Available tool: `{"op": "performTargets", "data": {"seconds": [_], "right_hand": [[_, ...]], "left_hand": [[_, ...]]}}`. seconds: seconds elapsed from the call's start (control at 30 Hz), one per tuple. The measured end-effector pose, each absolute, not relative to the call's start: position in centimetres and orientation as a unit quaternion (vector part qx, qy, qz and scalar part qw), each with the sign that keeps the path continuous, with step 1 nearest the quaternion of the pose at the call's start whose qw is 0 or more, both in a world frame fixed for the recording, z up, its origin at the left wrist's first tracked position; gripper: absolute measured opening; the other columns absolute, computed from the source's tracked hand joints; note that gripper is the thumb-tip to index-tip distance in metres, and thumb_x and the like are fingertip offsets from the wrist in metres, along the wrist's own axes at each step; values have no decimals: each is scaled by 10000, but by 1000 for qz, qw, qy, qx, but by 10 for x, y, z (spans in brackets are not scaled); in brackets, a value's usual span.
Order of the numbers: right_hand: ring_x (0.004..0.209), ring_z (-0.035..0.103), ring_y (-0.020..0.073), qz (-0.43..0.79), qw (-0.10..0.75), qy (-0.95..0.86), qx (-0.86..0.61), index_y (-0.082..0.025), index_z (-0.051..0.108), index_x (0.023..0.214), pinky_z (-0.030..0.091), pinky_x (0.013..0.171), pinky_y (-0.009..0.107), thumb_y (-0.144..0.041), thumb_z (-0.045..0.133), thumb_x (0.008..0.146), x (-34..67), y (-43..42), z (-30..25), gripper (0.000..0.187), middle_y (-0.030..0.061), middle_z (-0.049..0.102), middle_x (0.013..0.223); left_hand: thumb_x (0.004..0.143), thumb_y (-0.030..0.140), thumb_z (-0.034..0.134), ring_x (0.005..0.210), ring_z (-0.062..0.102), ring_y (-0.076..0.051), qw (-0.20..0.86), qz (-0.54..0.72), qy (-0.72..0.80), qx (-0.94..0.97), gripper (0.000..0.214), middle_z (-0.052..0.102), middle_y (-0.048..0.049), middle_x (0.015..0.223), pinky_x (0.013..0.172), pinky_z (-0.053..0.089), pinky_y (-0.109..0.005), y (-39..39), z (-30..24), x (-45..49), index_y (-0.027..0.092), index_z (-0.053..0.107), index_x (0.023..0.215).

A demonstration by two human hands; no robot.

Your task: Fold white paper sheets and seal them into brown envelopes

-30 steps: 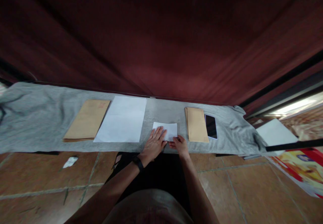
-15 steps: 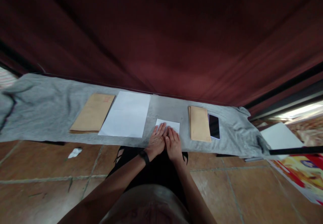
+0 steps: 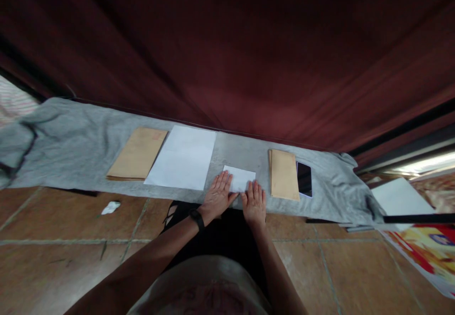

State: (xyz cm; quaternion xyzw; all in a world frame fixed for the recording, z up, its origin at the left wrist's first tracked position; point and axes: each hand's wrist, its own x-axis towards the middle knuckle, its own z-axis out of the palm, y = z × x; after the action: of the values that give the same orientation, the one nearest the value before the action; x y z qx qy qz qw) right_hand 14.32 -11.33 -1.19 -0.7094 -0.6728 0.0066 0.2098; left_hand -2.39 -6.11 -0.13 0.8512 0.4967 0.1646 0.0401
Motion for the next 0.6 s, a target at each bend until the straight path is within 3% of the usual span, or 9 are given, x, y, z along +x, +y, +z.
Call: {"op": "performTargets", "data": {"seconds": [0.1,0.3,0.43,0.6], "right_hand": [[1423,361,330,2,224,-645,-731,-108,413,1487,258,1145,546,-393,397,1009,144,-108,-9,556,209,410,1540],[1152,587,293,72,224,-562,-793,-145,516,1390,442,953,430,-320,450,954,148,-79,14,474,179,623,1251],[997,647,246,128,227,-524,-811,-137,602,1271,470,876,348,-275,461,941,159,-61,23,385,148,674,1074],[926,671,213,137,236,-515,-813,-147,654,1132,479,818,299,-236,459,925,165,-50,22,298,114,708,1011]], "left_hand": [[968,498,455,1509,205,-323,33,161,512,843,751,257,-232,1606,1216,225,-512,-65,0,-24,56,266,1546],[950,514,487,1510,181,-348,33,141,533,833,775,250,-248,1600,1217,202,-526,-67,4,-20,36,301,1532],[947,505,493,1508,182,-352,32,142,533,834,778,243,-262,1596,1218,197,-525,-68,4,-20,22,305,1527],[954,476,475,1509,179,-350,29,152,535,831,755,231,-254,1602,1215,195,-541,-70,3,-20,25,291,1531]]}}
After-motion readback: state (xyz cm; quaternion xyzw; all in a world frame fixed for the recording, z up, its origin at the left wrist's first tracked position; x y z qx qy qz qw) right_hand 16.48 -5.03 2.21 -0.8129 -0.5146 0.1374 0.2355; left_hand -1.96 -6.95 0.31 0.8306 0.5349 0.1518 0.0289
